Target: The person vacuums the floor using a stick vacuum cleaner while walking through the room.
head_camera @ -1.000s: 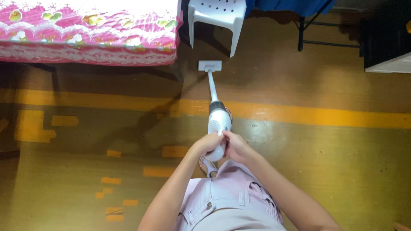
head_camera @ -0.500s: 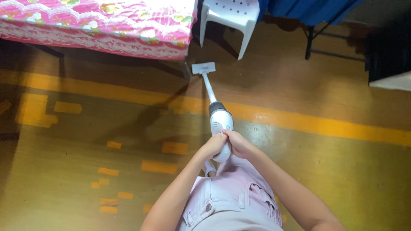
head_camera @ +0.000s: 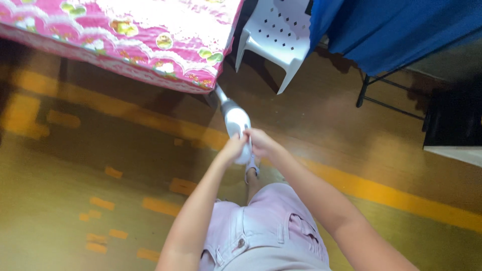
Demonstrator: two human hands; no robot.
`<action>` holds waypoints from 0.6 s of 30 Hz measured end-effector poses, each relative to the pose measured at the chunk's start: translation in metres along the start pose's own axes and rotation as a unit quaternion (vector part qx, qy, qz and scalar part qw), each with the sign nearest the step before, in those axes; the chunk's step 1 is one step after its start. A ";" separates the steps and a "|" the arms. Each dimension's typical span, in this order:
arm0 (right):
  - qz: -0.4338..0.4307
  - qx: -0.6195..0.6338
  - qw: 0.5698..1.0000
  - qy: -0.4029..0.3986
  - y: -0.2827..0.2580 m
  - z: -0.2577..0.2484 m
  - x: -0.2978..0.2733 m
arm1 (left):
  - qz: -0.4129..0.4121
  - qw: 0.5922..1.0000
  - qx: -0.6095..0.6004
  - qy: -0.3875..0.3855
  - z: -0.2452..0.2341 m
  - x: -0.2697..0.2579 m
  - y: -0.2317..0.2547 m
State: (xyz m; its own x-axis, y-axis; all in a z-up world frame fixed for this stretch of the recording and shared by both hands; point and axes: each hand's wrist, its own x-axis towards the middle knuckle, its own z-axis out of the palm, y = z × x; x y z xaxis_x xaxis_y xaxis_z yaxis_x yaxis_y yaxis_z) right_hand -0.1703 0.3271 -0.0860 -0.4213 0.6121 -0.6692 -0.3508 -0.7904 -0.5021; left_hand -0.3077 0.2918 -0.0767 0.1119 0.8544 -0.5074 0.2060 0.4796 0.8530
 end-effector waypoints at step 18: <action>0.061 0.023 0.998 0.001 0.012 -0.031 -0.039 | -0.032 0.997 0.022 -0.067 0.014 -0.046 0.017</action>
State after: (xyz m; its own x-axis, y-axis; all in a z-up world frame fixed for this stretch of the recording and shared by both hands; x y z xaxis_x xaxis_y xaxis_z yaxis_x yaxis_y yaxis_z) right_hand -0.1327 0.2929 -0.0828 -0.4616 0.5120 -0.7244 -0.3352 -0.8567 -0.3919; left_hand -0.2956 0.2577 -0.0401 0.2259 0.7861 -0.5753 0.2593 0.5207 0.8134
